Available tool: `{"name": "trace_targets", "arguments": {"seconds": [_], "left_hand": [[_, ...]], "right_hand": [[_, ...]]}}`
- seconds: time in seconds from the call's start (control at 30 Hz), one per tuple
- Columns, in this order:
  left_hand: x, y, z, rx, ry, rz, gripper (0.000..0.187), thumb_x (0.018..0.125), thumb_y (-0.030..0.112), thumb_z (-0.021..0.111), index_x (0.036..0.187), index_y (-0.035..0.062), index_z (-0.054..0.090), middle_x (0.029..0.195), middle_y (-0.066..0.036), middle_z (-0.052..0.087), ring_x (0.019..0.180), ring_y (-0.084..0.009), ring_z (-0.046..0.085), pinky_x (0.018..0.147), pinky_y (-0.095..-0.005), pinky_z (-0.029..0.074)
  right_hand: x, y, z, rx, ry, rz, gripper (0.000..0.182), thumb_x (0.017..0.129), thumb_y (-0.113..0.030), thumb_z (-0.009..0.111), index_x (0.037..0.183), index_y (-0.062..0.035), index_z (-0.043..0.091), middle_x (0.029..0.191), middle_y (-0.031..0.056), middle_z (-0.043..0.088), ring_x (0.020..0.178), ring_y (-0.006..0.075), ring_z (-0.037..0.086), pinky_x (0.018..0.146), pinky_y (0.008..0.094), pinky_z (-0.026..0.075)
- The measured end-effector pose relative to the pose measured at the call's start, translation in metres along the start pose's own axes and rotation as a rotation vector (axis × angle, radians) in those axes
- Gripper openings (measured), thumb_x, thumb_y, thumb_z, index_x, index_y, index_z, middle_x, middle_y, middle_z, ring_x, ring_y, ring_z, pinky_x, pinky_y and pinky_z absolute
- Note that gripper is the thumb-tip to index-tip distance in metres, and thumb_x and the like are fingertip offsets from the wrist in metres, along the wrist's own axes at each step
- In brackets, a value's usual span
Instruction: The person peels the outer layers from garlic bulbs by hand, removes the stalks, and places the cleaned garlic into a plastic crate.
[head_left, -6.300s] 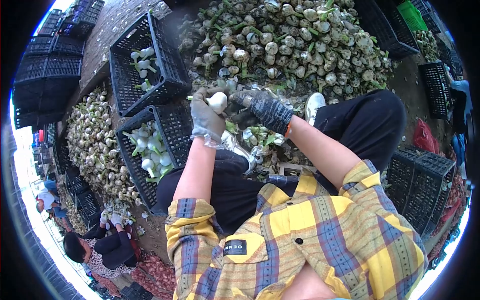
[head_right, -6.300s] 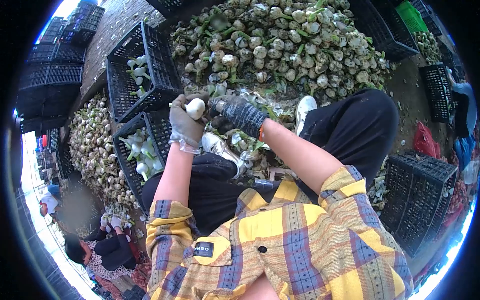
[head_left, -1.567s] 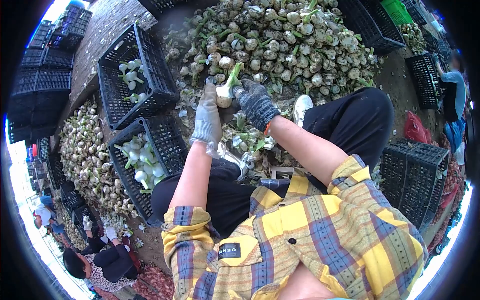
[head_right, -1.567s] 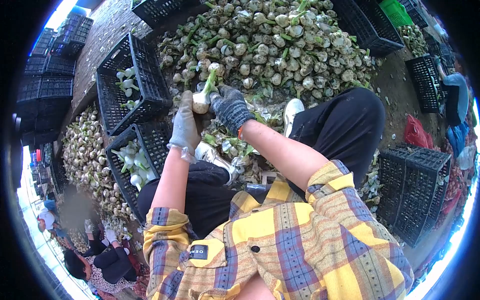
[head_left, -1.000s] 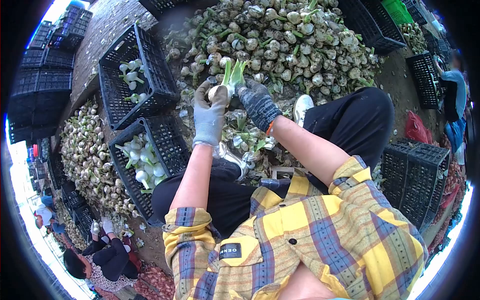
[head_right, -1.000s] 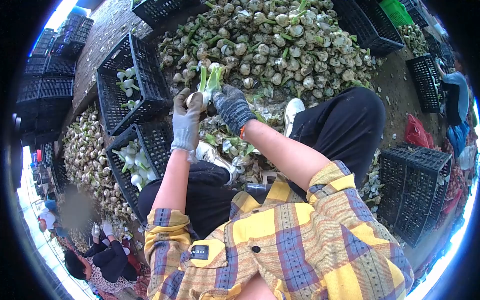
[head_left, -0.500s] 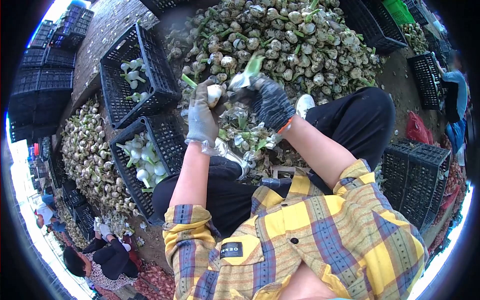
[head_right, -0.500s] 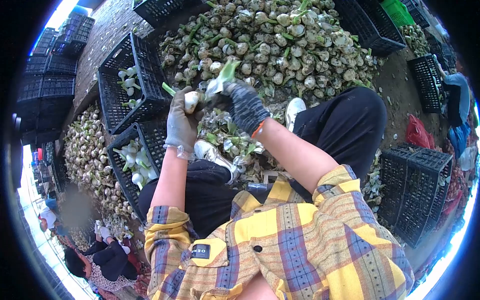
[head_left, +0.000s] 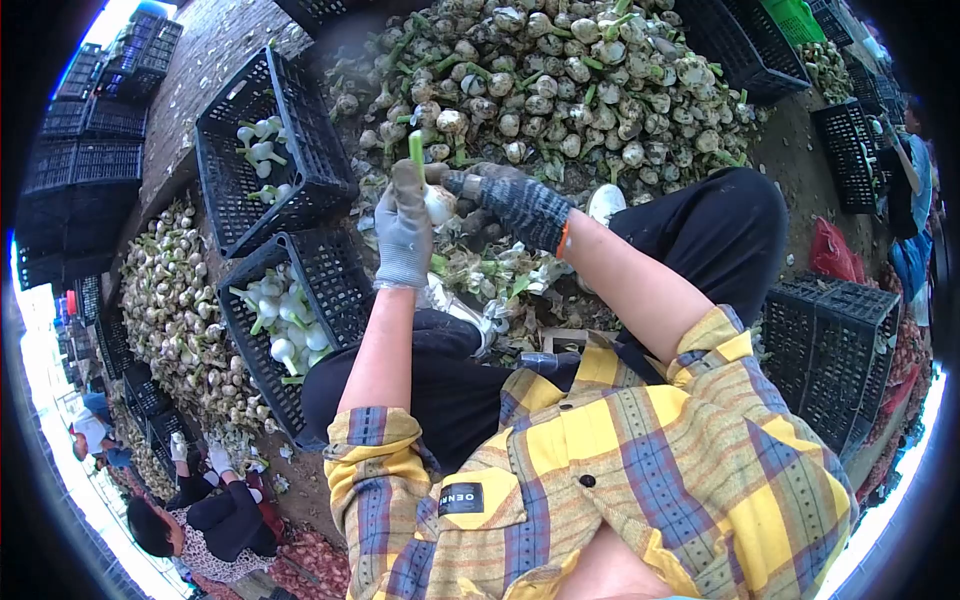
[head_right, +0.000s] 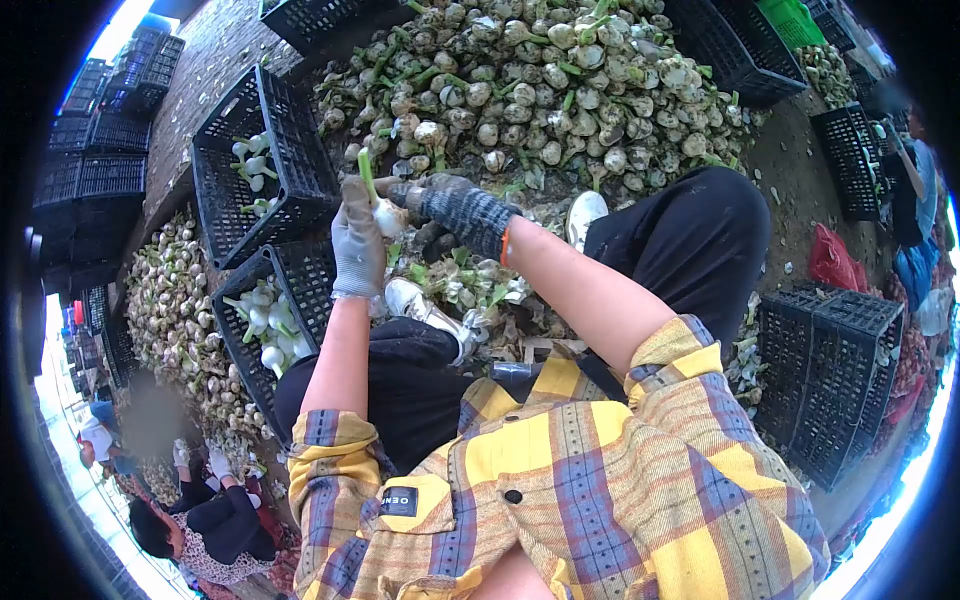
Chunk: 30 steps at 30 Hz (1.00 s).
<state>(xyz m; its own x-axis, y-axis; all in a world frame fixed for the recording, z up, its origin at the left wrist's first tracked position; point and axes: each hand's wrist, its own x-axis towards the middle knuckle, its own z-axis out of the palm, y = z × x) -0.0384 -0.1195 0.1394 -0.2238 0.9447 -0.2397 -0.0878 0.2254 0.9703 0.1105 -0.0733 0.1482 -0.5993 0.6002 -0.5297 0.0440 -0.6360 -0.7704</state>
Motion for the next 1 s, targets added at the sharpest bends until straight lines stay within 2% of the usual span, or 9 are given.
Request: {"name": "trace_targets", "arguments": {"seconds": [0.1,0.27,0.47,0.57,0.6,0.73,0.83,0.87,1.0], "left_hand": [[0.001,0.000,0.005,0.052,-0.031,0.102,0.061,0.088,0.058,0.041,0.092,0.0013,0.063,0.069,0.002,0.056,0.058,-0.0053,0.050,0.052,-0.0188,0.039],[-0.002,0.004,0.006,0.017,-0.021,-0.005,0.063,0.086,0.060,0.043,0.094,0.0005,0.062,0.072,-0.001,0.057,0.061,-0.0068,0.052,0.056,-0.0203,0.042],[-0.002,0.008,0.009,-0.023,-0.003,0.028,0.062,0.085,0.060,0.044,0.094,0.0015,0.062,0.070,0.000,0.056,0.059,-0.0065,0.052,0.053,-0.0210,0.042],[0.003,-0.008,0.004,0.021,-0.018,0.062,0.062,0.085,0.060,0.045,0.095,0.0014,0.062,0.072,-0.001,0.057,0.060,-0.0070,0.052,0.053,-0.0213,0.043],[0.004,-0.011,0.004,0.031,-0.023,0.082,0.061,0.085,0.060,0.045,0.096,0.0014,0.062,0.072,-0.001,0.057,0.060,-0.0071,0.052,0.054,-0.0214,0.043],[0.001,-0.006,0.002,0.075,-0.037,0.029,0.063,0.085,0.059,0.047,0.095,-0.0009,0.062,0.077,-0.003,0.059,0.067,-0.0091,0.056,0.062,-0.0218,0.046],[-0.001,0.005,0.006,-0.031,-0.052,-0.012,0.062,0.084,0.059,0.048,0.098,-0.0006,0.061,0.082,-0.004,0.059,0.071,-0.0094,0.056,0.064,-0.0226,0.046],[0.000,0.005,0.005,-0.085,-0.051,-0.015,0.058,0.084,0.055,0.051,0.100,0.0001,0.060,0.083,-0.004,0.058,0.070,-0.0092,0.056,0.063,-0.0223,0.045],[0.007,-0.005,0.009,-0.052,-0.027,0.108,0.049,0.084,0.046,0.059,0.104,0.0015,0.058,0.087,-0.003,0.057,0.074,-0.0091,0.055,0.065,-0.0216,0.044]], "right_hand": [[0.014,0.003,-0.003,-0.176,-0.090,0.034,0.051,0.078,-0.048,0.064,0.097,-0.0011,0.056,0.078,0.0054,0.059,0.061,0.0137,0.060,0.052,0.0260,0.051],[0.008,0.016,-0.009,0.234,-0.157,-0.011,0.033,0.086,-0.027,0.059,0.107,-0.0021,0.057,0.088,0.0086,0.063,0.070,0.0153,0.064,0.062,0.0264,0.053],[0.000,0.016,-0.011,0.308,-0.105,0.037,0.034,0.082,-0.030,0.063,0.105,-0.0054,0.059,0.088,0.0052,0.062,0.071,0.0130,0.059,0.061,0.0285,0.051],[-0.010,-0.005,-0.002,-0.149,0.039,0.040,0.031,0.081,-0.029,0.064,0.099,-0.0042,0.061,0.084,0.0054,0.063,0.070,0.0122,0.058,0.062,0.0287,0.049],[-0.007,0.001,-0.004,-0.297,0.079,-0.078,0.027,0.080,-0.028,0.062,0.092,-0.0032,0.063,0.078,0.0070,0.063,0.069,0.0116,0.057,0.062,0.0283,0.048],[0.003,0.011,-0.013,-0.462,0.097,-0.224,0.022,0.080,-0.022,0.060,0.086,-0.0009,0.064,0.074,0.0102,0.063,0.065,0.0121,0.059,0.063,0.0292,0.048],[0.010,0.016,-0.011,-0.339,0.243,-0.157,0.021,0.079,-0.018,0.061,0.088,0.0019,0.062,0.074,0.0122,0.064,0.066,0.0145,0.062,0.061,0.0295,0.050],[0.004,0.016,-0.012,-0.108,0.225,-0.105,0.019,0.078,-0.013,0.062,0.088,0.0036,0.059,0.075,0.0146,0.063,0.067,0.0175,0.065,0.058,0.0300,0.052],[0.001,0.017,-0.004,-0.009,0.320,-0.254,0.014,0.079,-0.008,0.060,0.087,0.0019,0.054,0.080,0.0139,0.062,0.068,0.0171,0.063,0.059,0.0299,0.052]]}}
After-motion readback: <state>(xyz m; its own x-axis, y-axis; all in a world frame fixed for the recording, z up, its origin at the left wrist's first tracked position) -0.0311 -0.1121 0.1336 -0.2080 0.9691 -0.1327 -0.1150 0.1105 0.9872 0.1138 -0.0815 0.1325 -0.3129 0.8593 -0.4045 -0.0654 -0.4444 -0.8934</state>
